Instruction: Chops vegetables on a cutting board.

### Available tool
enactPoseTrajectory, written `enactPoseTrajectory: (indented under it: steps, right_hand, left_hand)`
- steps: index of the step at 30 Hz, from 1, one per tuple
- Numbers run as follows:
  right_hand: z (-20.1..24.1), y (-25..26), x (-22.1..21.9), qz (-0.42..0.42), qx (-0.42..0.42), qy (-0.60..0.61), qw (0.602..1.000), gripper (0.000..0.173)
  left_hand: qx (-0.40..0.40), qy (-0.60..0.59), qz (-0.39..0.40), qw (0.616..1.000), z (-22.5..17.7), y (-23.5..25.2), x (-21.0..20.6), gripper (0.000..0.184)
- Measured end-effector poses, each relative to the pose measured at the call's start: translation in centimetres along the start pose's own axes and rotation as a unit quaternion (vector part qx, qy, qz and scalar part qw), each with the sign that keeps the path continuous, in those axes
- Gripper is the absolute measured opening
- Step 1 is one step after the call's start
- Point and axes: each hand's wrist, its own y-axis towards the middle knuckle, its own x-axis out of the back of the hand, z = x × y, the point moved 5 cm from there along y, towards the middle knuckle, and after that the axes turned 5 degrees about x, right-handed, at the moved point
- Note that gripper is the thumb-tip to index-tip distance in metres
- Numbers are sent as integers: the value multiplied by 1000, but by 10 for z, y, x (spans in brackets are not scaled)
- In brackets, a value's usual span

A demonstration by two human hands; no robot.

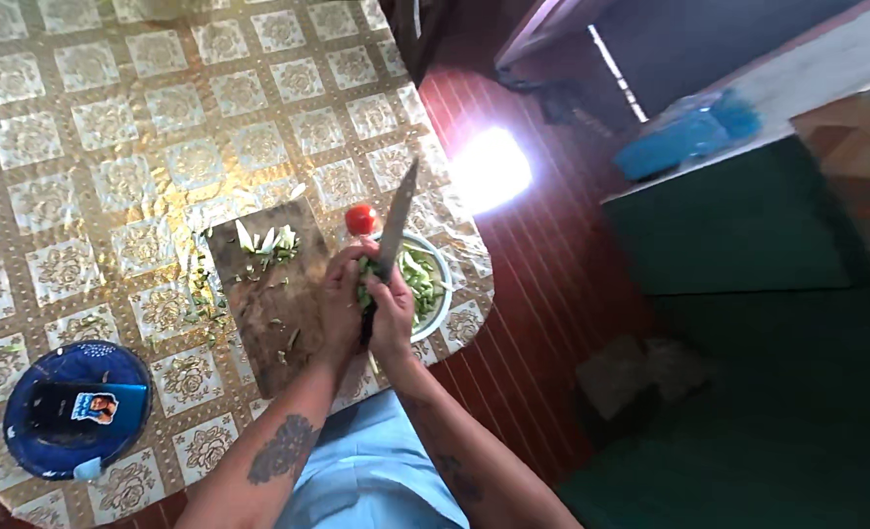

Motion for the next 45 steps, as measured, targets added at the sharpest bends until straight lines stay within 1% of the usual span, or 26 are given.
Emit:
enactPoseTrajectory:
  steps: [2,4,6,8,10,13,15,17,19,20,21,22,24,25,26,28,30,32,33,35,37,39,41,42,43,45]
  right_hand:
    - [1,13,33,-64,11,-30,997,38]
    - [-3,23,57,-92,6,-65,994,37]
    - [-2,30,70,-88,-5,-73,993,38]
    - [4,32,78,-65,-16,-74,995,37]
    - [12,36,86,-43,-27,-98,994,40]
    - [23,44,96,-9,-49,-118,992,41]
    - [29,51,103,30,-58,-118,991,41]
    - [31,58,110,67,-56,-117,989,42]
    - [33,70,122,86,-63,-162,981,41]
    - [34,78,131,95,-68,-217,969,40]
    - [35,87,140,105,-69,-293,948,38]
    - [35,98,151,116,-67,-370,919,38]
    - [25,115,172,144,-84,-485,859,43]
    - [17,122,181,152,-106,-517,836,47]
    - [8,126,187,155,-126,-536,820,50]
    - [-4,130,191,163,-172,-561,793,55]
    - [-14,132,190,175,-191,-576,776,59]
    - [-22,134,188,190,-190,-581,768,63]
    - [-23,135,186,197,-189,-585,764,64]
    - [-19,137,182,214,-195,-605,742,66]
    - [-12,138,179,218,-194,-625,724,65]
    - [-3,138,177,198,-172,-634,727,61]
    - [16,135,166,170,-115,-619,758,56]
    - [28,130,151,169,-68,-602,777,52]
    - [41,121,131,188,-17,-576,795,48]
    - [58,89,81,248,68,-496,829,38]
  left_hand:
    - [1,35,-2,999,19,7,-31,29]
    - [-45,99,-2,994,29,11,-49,29]
    - [-101,137,-2,985,31,12,-55,38]
    - [-120,134,-8,984,31,10,-54,46]
    - [-107,135,-23,985,28,12,-52,52]
    - [-61,137,-39,988,24,16,-48,56]
    - [-18,124,-54,991,19,18,-44,50]
    - [15,122,-95,988,11,16,-33,40]
    - [19,139,-139,980,0,9,-14,33]
    - [13,166,-159,973,-5,2,1,32]
    - [-3,212,-175,961,-8,-7,20,32]
    - [-18,277,-187,942,-9,-17,40,33]
    - [-27,419,-187,888,-4,-42,78,33]
    - [-13,475,-180,861,-1,-54,91,34]
    - [14,517,-167,840,4,-65,99,40]
    - [60,566,-131,812,15,-79,106,57]
    - [68,602,-91,791,24,-84,106,65]
    - [52,623,-63,778,29,-84,109,60]
    - [34,628,-56,776,29,-83,112,54]
    - [0,633,-46,773,29,-80,120,38]
    - [-26,634,-22,772,26,-76,128,27]
    - [-50,632,0,774,22,-71,134,19]
    - [-55,626,24,778,19,-65,140,17]
    - [-40,622,35,781,18,-61,144,18]
    - [-16,611,39,790,15,-58,148,18]
    - [32,562,15,827,9,-50,155,17]
